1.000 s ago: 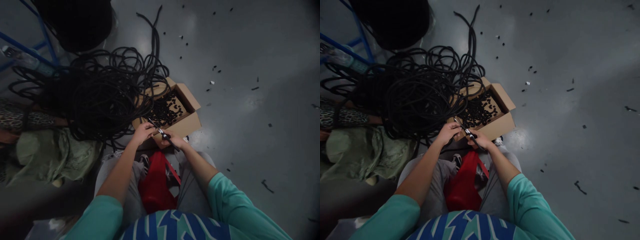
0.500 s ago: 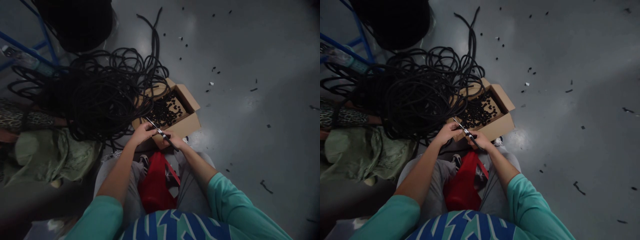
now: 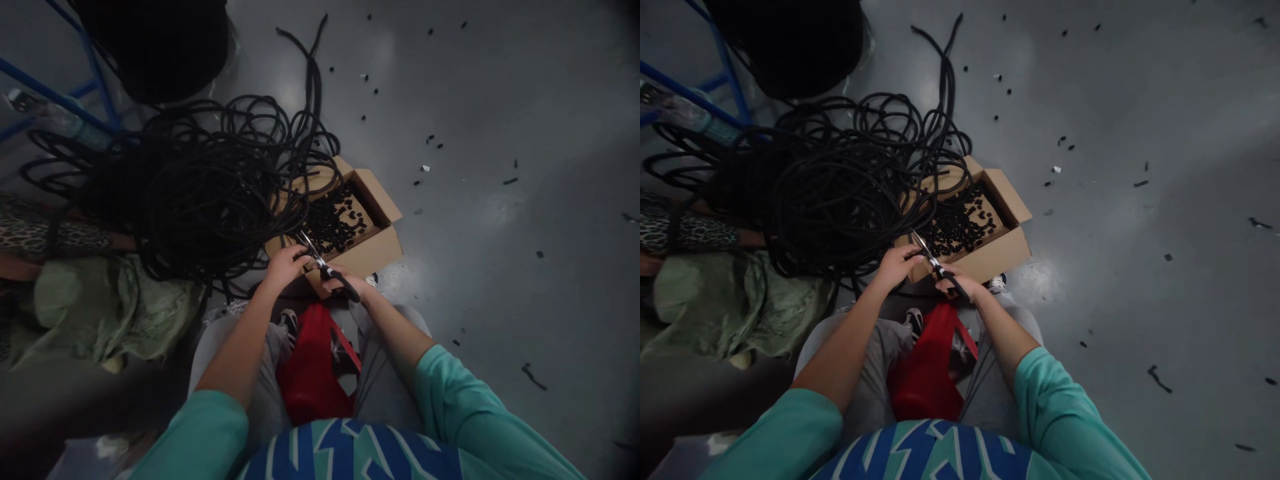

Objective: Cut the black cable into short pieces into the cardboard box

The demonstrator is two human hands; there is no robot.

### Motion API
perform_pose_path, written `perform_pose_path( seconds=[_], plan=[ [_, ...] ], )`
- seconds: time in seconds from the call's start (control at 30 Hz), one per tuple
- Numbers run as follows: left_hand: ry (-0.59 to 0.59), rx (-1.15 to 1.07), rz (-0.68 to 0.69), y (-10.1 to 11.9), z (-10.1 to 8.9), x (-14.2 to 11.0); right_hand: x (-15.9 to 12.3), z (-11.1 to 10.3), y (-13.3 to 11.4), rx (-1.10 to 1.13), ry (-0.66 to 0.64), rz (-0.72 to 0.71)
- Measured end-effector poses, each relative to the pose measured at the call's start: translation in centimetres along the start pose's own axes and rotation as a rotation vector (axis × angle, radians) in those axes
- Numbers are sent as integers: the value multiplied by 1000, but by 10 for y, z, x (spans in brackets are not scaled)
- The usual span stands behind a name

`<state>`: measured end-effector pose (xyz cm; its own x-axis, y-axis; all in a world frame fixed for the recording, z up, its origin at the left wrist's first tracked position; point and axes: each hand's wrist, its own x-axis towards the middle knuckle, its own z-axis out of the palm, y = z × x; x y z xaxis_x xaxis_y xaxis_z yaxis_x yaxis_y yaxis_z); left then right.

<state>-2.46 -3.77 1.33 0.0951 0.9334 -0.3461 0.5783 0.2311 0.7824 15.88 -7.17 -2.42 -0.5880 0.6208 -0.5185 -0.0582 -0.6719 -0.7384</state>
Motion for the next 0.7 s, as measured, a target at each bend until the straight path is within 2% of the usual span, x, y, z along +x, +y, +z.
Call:
perform_pose_path(
  seconds=[0.27, 0.53, 0.7],
  plan=[
    [-98, 66, 19, 1, -3, -1, -3, 0, -8, -86, 23, -80],
    [-70, 99, 23, 3, -7, 1, 3, 3, 1, -110, 138, -56],
    [-102, 197, 26, 4, -6, 1, 3, 4, 2, -107, 180, -57]
  ],
)
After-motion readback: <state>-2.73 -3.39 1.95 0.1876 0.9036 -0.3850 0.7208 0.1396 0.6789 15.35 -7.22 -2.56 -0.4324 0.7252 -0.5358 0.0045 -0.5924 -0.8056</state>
